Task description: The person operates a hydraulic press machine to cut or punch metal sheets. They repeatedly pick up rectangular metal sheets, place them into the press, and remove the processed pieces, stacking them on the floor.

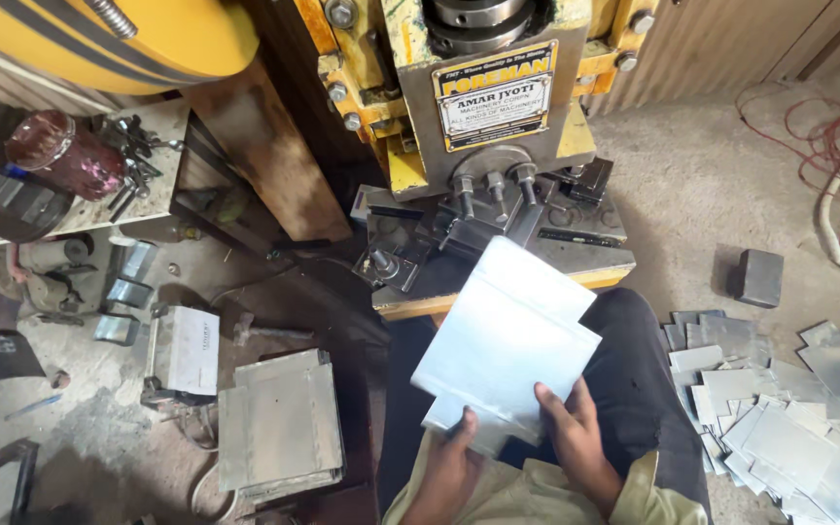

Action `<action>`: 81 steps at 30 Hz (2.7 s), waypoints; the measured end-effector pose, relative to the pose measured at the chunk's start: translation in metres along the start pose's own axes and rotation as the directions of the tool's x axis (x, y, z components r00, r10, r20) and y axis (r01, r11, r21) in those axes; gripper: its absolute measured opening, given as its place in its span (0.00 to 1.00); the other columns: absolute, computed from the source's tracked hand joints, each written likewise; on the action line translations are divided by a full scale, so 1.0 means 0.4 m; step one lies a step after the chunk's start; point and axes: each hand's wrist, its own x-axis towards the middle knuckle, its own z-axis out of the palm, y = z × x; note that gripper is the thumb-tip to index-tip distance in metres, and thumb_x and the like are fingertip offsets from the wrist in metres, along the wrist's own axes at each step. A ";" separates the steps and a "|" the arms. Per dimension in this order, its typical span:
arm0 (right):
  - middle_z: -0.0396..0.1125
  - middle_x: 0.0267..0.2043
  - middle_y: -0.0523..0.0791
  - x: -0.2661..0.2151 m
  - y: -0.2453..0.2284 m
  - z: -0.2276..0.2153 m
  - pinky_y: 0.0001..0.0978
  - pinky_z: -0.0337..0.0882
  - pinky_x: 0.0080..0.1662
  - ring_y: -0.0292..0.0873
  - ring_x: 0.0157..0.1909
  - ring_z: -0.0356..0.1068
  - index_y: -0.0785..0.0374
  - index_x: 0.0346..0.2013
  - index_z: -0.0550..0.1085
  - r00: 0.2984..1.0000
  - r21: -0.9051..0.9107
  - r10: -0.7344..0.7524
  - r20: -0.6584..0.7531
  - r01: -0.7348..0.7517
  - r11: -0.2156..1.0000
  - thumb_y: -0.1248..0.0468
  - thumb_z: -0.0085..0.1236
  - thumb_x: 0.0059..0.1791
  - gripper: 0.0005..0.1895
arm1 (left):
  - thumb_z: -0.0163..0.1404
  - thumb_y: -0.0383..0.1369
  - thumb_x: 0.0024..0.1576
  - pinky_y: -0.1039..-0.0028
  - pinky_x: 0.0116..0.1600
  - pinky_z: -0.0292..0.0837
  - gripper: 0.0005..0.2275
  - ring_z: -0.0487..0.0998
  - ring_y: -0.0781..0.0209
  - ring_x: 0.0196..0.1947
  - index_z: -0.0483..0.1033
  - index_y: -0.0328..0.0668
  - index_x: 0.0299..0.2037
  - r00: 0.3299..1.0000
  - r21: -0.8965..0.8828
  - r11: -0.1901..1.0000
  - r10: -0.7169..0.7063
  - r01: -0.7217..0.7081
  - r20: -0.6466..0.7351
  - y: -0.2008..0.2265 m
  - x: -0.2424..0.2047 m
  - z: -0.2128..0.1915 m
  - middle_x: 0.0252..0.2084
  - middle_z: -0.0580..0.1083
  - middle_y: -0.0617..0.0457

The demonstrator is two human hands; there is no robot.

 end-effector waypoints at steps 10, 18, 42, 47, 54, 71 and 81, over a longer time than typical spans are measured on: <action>0.71 0.52 0.46 0.135 -0.182 0.112 0.35 0.71 0.54 0.40 0.52 0.70 0.65 0.56 0.68 0.999 0.133 -0.044 -0.017 0.046 0.990 0.66 0.50 0.53 0.17 | 0.53 0.22 0.52 0.59 0.46 0.82 0.22 0.82 0.49 0.45 0.67 0.31 0.59 0.989 -0.600 0.800 0.065 0.028 0.133 0.183 0.144 0.035 0.48 0.77 0.43; 0.71 0.49 0.46 0.220 -0.188 0.123 0.34 0.71 0.51 0.40 0.49 0.70 0.66 0.52 0.70 0.996 0.174 -0.084 -0.020 0.086 0.981 0.63 0.50 0.56 0.13 | 0.53 0.20 0.54 0.56 0.46 0.83 0.16 0.83 0.47 0.43 0.71 0.23 0.53 0.979 -0.674 0.737 0.095 0.053 0.180 0.211 0.217 0.032 0.47 0.77 0.40; 0.63 0.58 0.53 -0.033 -0.067 -0.448 0.48 0.63 0.60 0.53 0.58 0.63 0.66 0.57 0.63 0.924 0.313 -0.294 -0.245 0.362 0.878 0.62 0.49 0.57 0.17 | 0.60 0.43 0.50 0.42 0.59 0.63 0.32 0.63 0.41 0.69 0.67 0.48 0.65 0.651 0.803 0.280 0.474 0.527 -0.593 -0.198 0.319 -0.598 0.70 0.64 0.46; 0.67 0.51 0.50 -0.011 -0.056 -0.398 0.46 0.68 0.52 0.48 0.49 0.67 0.62 0.51 0.67 0.948 0.422 -0.285 -0.145 0.319 0.848 0.63 0.48 0.61 0.06 | 0.56 0.37 0.51 0.46 0.56 0.68 0.26 0.70 0.43 0.63 0.72 0.49 0.63 0.650 0.870 0.178 0.599 0.460 -0.467 -0.239 0.291 -0.578 0.67 0.69 0.46; 0.71 0.43 0.52 0.033 0.005 -0.198 0.45 0.70 0.40 0.48 0.37 0.67 0.58 0.46 0.69 0.998 0.252 -0.055 0.036 0.044 0.967 0.63 0.48 0.62 0.03 | 0.56 0.31 0.51 0.56 0.52 0.76 0.18 0.80 0.45 0.51 0.79 0.42 0.53 0.452 0.977 0.193 0.866 0.092 -0.214 -0.185 0.155 -0.497 0.51 0.80 0.48; 0.64 0.66 0.48 -0.071 0.064 0.019 0.41 0.61 0.64 0.45 0.66 0.62 0.64 0.69 0.60 0.967 -0.050 0.235 -0.097 -0.240 0.969 0.59 0.54 0.50 0.33 | 0.50 0.34 0.52 0.61 0.52 0.72 0.16 0.75 0.52 0.47 0.71 0.38 0.50 0.808 -0.684 0.531 0.005 -0.501 -0.589 -0.017 0.162 -0.038 0.46 0.72 0.46; 0.66 0.61 0.47 0.105 -0.086 0.113 0.35 0.63 0.61 0.41 0.60 0.65 0.68 0.65 0.63 0.996 0.105 -0.083 -0.042 0.087 0.991 0.56 0.47 0.56 0.26 | 0.51 0.23 0.55 0.63 0.63 0.75 0.20 0.75 0.57 0.63 0.67 0.38 0.58 0.248 0.415 0.301 0.953 -0.859 -0.176 0.180 0.030 -0.029 0.60 0.71 0.44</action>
